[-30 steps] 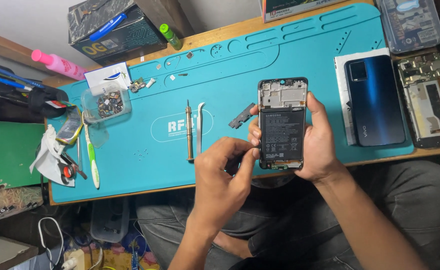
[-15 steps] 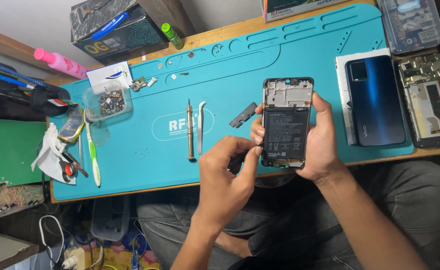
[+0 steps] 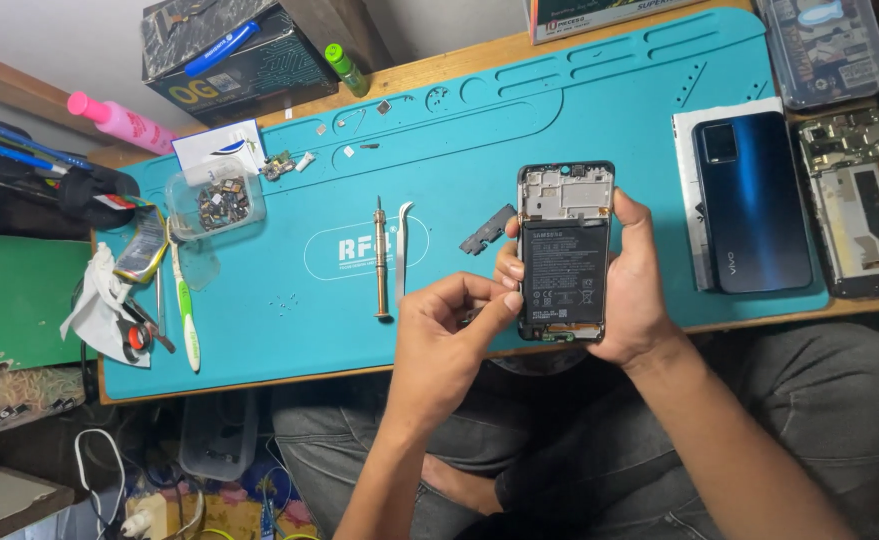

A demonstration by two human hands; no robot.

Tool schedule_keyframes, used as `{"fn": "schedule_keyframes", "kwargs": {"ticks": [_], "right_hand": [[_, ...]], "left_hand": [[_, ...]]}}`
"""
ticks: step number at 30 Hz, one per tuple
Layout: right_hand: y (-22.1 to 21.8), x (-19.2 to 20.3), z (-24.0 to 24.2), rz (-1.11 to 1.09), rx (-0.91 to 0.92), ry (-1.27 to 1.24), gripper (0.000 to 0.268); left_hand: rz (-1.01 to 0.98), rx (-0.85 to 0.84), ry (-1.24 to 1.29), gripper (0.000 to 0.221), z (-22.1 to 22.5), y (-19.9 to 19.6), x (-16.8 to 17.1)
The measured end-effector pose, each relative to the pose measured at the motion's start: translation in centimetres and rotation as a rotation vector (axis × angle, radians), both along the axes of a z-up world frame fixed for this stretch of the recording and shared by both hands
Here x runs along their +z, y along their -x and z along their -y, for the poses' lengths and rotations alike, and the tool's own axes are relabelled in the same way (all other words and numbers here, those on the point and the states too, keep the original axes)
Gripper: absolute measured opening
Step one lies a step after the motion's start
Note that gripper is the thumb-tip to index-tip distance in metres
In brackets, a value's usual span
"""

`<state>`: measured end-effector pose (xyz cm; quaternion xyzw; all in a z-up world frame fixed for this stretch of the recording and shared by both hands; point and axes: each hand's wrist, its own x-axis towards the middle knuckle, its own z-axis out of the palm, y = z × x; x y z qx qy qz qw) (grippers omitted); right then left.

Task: The person cleans a phone case with a brush, tests the functionality of a phone screen, and then disassembles a phone by removing the battery and other internal components.

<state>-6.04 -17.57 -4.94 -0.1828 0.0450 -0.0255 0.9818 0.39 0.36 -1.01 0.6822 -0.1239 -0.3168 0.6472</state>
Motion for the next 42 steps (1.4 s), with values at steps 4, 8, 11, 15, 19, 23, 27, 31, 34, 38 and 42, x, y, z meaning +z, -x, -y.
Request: {"fn": "schedule_keyframes", "kwargs": {"ticks": [4,8,11,15,19,23,27,31,34,38,42], "right_hand": [[0.2,-0.1,-0.1,-0.017,0.004,0.026,0.081],[0.2,0.1,-0.1,-0.036,0.003,0.069,0.081],[0.3,0.4,-0.2,-0.014,-0.019,0.044,0.073],[0.1,0.2,0.0,-0.068,-0.083,0.064,0.071],[-0.3,0.1,0.2,-0.101,-0.268,0.040,0.068],[-0.3,0.6,0.1,-0.116,-0.170,0.074,0.072],[-0.4,-0.1,-0.1,-0.138,-0.200,0.195,0.074],[0.0,-1.8,0.3,-0.167,-0.213,0.243,0.081],[-0.1,-4.0,0.2,-0.183,-0.224,0.284,0.068],[-0.3,-3.7,-0.3,-0.169,-0.229,0.349,0.047],[-0.5,-1.9,-0.3,-0.159,-0.253,0.236,0.076]], "left_hand": [[0.172,-0.006,-0.105,0.007,0.5,0.6,1.2],[0.303,0.031,-0.110,0.005,0.9,1.5,2.3],[0.390,0.041,-0.101,0.005,1.2,1.7,2.9],[0.349,0.071,-0.079,0.006,1.0,2.0,2.9],[0.273,0.141,-0.123,0.008,-0.8,0.8,3.3],[0.120,0.298,-0.032,0.010,-4.6,-1.3,1.6],[-0.012,0.610,-0.008,0.022,-9.7,-4.2,0.3],[0.296,0.841,-0.140,0.025,-16.2,-7.9,-1.7],[0.746,0.890,-0.390,0.020,-20.4,-11.7,-3.3],[0.897,0.881,-0.545,0.015,-22.8,-14.2,-3.7],[1.128,0.748,-0.648,0.027,-17.8,-11.4,-0.3]]}}
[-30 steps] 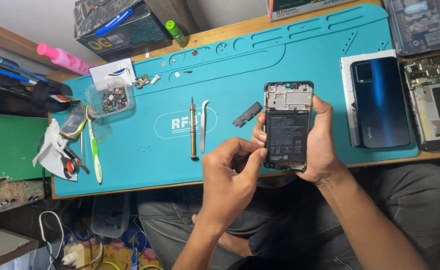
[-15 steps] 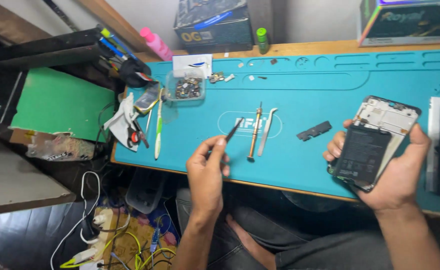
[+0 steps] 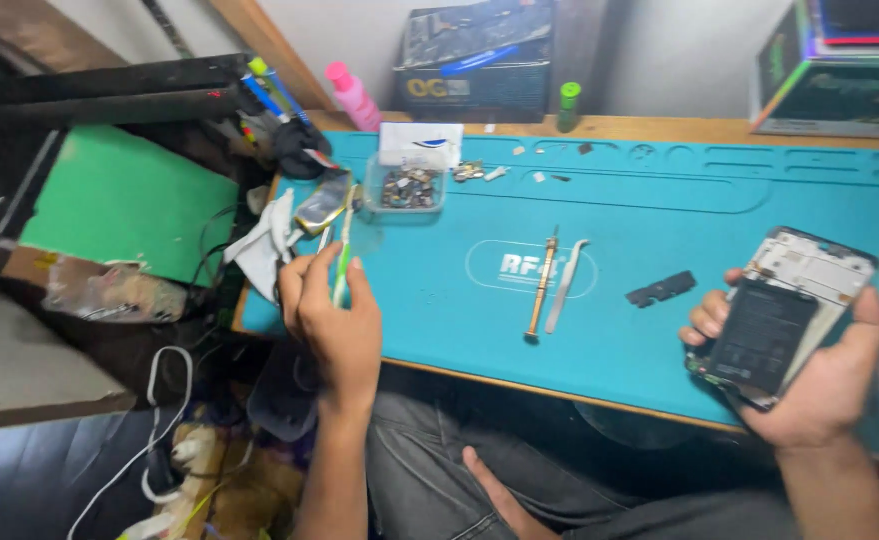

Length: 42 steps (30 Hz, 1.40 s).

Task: The person cleans a phone case with a brush, tests the functionality of a phone screen, and then disassembles a phone by removing the battery and other internal components.

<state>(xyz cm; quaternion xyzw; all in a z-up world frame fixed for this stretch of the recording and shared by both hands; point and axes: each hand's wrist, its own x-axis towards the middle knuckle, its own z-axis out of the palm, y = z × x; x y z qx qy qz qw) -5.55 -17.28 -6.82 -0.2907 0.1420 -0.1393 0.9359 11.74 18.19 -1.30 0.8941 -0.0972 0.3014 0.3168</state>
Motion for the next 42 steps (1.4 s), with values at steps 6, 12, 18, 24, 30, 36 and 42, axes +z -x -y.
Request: {"fn": "schedule_keyframes", "kwargs": {"ticks": [6,12,18,24,30,36,42], "right_hand": [[-0.2,1.2,-0.5,0.044,0.011,-0.069,0.077],[0.2,1.6,-1.0,0.110,-0.018,-0.037,0.074],[1.0,2.1,0.1,-0.045,-0.139,0.114,0.074],[2.5,3.4,2.5,-0.420,-0.176,0.745,0.054],[2.7,4.5,2.8,-0.542,-0.235,1.189,0.047],[2.9,4.6,2.3,-0.474,-0.335,1.571,0.045],[3.1,6.7,-0.4,-0.265,-0.164,1.219,0.035]], "left_hand": [[-0.384,-0.475,0.325,0.010,12.2,10.1,3.1],[-0.503,-0.684,0.467,0.024,19.8,14.7,2.9],[-0.886,-0.598,0.759,0.022,20.0,14.4,2.3],[-0.980,-0.466,0.912,0.021,17.4,13.1,2.0],[-1.087,-0.353,0.957,0.026,16.6,14.0,1.7],[-1.100,-0.401,1.003,0.027,15.9,14.4,1.8],[-1.112,-0.559,1.075,0.028,15.6,13.9,1.6]]}}
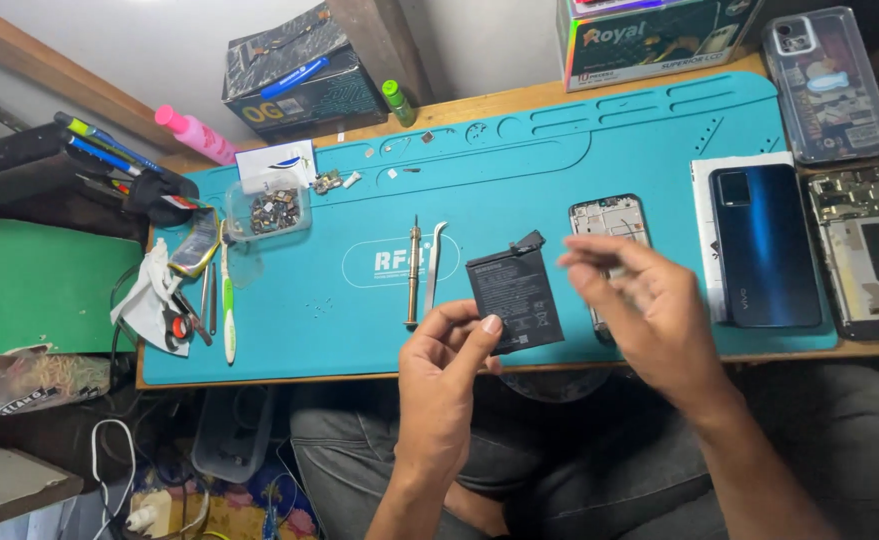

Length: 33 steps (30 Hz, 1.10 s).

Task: The person cleans a phone case with a brush, tests the functionality of a phone screen, and then disassembles a phone by removing the battery and other internal components.

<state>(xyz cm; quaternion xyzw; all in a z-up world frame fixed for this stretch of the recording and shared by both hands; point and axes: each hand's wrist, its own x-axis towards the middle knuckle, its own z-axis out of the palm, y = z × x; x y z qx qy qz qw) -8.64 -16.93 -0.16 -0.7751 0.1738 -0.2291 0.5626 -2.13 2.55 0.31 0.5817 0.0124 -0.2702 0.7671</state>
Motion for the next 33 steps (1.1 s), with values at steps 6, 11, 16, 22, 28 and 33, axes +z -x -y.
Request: {"fn": "schedule_keyframes", "kwargs": {"ticks": [6,11,16,22,28,33], "right_hand": [[-0.2,-2.6,-1.0,-0.107,0.167,-0.747,0.026],[-0.1,-3.5,-0.7,-0.040,0.153,-0.853,0.027],[-0.3,-3.3,-0.7,-0.076,0.148,-0.727,0.026],[0.0,-2.4,-1.1,-0.112,0.209,-0.535,0.018],[0.0,-2.5,-1.2,-0.215,0.226,-0.484,0.023],[0.4,-2.9,-1.9,-0.171,0.211,-0.486,0.019]], "left_hand": [[0.046,-0.084,-0.081,0.032,0.7,-0.2,0.4],[0.056,-0.113,-0.018,0.027,0.9,-0.4,-0.1],[0.156,-0.145,-0.087,0.023,0.9,-0.8,-0.6],[0.273,-0.070,-0.110,0.019,1.1,-1.2,0.0],[0.331,-0.054,-0.160,0.015,1.0,-1.3,-0.1],[0.393,-0.038,-0.187,0.016,1.1,-1.1,0.2]]}}
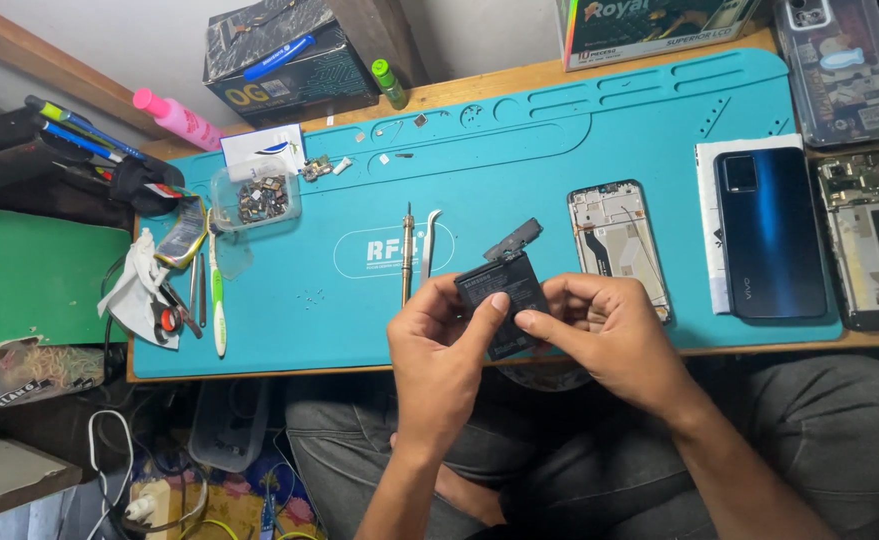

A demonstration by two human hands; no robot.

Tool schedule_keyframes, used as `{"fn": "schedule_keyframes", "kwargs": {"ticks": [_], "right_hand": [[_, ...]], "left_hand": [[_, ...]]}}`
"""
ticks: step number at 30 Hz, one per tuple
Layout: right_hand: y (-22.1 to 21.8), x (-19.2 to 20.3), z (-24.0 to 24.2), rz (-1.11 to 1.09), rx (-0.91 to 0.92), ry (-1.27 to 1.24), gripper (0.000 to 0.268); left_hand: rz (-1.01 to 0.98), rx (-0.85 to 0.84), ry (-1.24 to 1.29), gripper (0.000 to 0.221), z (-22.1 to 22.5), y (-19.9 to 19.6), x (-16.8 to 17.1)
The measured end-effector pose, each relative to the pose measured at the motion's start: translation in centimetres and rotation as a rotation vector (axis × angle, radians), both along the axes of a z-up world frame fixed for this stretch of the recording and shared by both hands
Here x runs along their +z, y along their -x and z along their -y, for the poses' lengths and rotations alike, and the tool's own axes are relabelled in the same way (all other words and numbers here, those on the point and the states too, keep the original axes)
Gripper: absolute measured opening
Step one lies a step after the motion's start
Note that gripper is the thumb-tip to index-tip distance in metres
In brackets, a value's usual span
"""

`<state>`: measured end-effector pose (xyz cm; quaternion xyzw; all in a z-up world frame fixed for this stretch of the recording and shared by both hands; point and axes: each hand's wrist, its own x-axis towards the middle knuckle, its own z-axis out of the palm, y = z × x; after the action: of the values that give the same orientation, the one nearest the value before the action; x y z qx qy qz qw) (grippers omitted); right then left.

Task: The person cleans a phone case with a brush, tests the functionality of a phone screen, and then disassembles a phone by removing the battery and other internal components.

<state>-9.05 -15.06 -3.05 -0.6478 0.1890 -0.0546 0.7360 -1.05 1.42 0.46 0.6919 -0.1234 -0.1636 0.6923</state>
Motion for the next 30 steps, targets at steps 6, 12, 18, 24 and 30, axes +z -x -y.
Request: {"fn": "schedule_keyframes", "kwargs": {"ticks": [6,12,18,24,30], "right_hand": [[-0.3,-0.4,0.6,0.085,-0.062,-0.092,0.016],[-0.1,-1.6,1.4,0.089,-0.164,-0.375,0.015],[0.0,-2.2,1.9,0.041,-0.144,-0.505,0.018],[-0.2,-0.8,1.2,0.095,-0.136,-0.290,0.016],[-0.3,0.1,1.0,0.096,-0.169,-0.158,0.020]], "left_hand": [[-0.188,-0.037,0.081,0.027,-0.1,-0.2,0.7],[-0.289,-0.097,0.072,0.038,0.0,0.6,0.3],[-0.292,-0.117,0.127,0.028,-0.1,0.6,-0.4],[-0.159,-0.113,0.041,0.025,0.0,1.1,-0.3],[-0.191,-0.042,0.045,0.025,0.3,1.1,-0.2]]}}
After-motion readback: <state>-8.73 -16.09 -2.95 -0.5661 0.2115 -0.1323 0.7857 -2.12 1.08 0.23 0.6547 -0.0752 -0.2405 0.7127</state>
